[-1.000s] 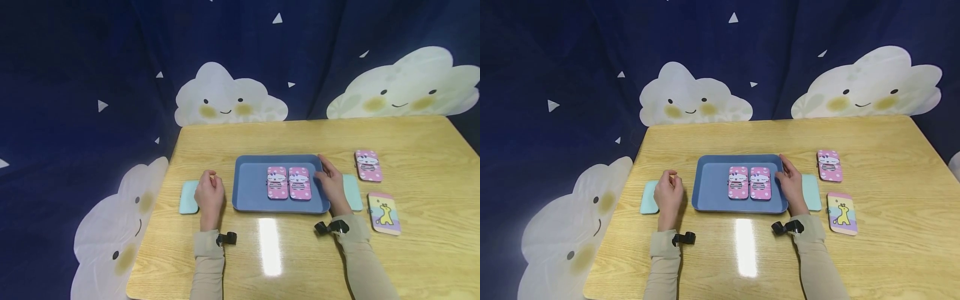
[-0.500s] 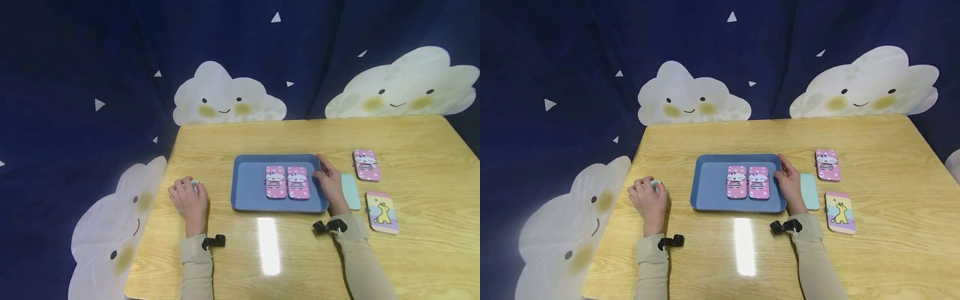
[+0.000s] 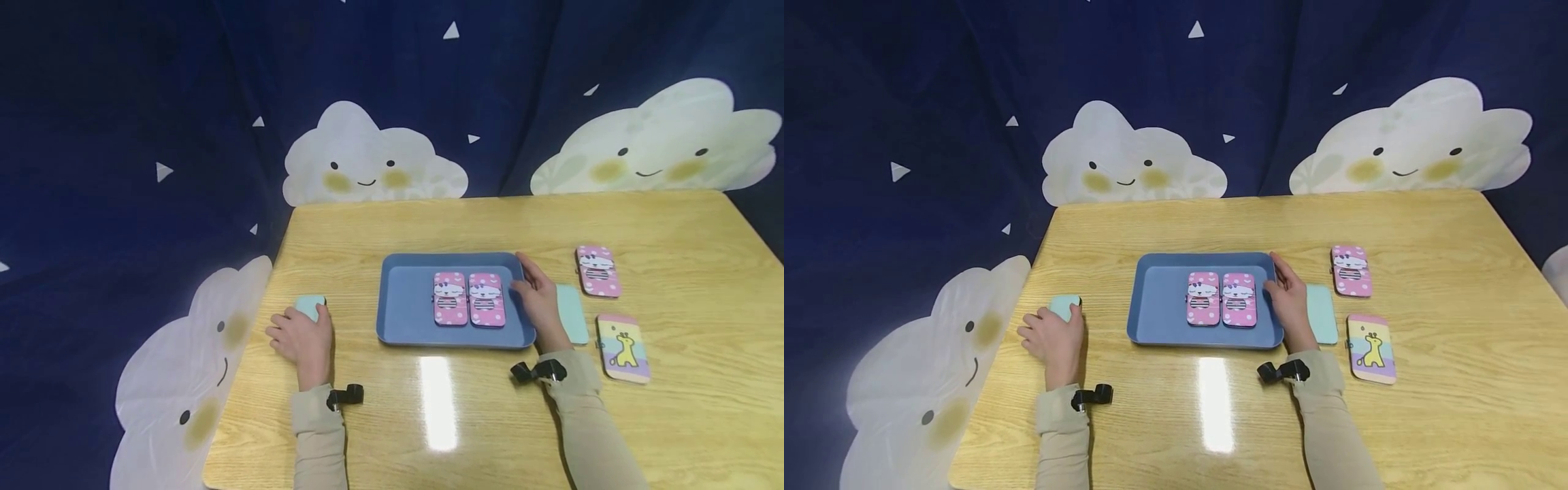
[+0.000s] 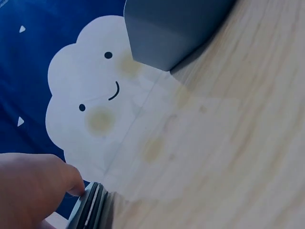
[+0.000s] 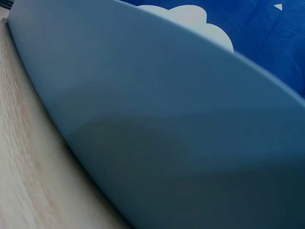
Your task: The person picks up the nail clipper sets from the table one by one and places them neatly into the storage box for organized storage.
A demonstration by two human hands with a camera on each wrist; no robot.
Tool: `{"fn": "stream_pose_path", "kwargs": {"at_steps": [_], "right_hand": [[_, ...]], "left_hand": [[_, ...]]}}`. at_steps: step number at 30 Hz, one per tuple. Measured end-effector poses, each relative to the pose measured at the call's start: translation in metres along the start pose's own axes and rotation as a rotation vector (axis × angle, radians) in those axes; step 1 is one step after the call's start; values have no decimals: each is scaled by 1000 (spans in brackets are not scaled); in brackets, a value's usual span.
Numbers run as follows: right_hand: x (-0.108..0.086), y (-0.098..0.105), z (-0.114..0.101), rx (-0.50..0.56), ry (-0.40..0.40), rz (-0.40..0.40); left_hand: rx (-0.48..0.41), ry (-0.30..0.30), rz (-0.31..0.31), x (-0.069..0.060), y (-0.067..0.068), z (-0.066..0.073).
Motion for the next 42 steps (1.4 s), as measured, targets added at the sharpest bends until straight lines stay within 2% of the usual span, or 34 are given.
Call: {"fn": "stream_pose_path", "kwargs": {"at_steps": [7,24,42], "right_hand": [[-1,1,0,-4,0,0],[0,0,0,1,-14,1],[0,2,1,9,-17,0]], "left_hand": [[-44,-8,-13,1,0,-2],[-57,-16,-37,1,-1,-2],[-162,-48,-10,-1,-2,0]]}}
Point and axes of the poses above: each hand's wrist, its own x-axis towards the middle knuckle, its own y-axis out of the back of the hand, z = x × y, the point moved 4 cm from there along x, towards the middle knuckle, and after that the axes turned 13 degrees about x, right-handed, at the moved point
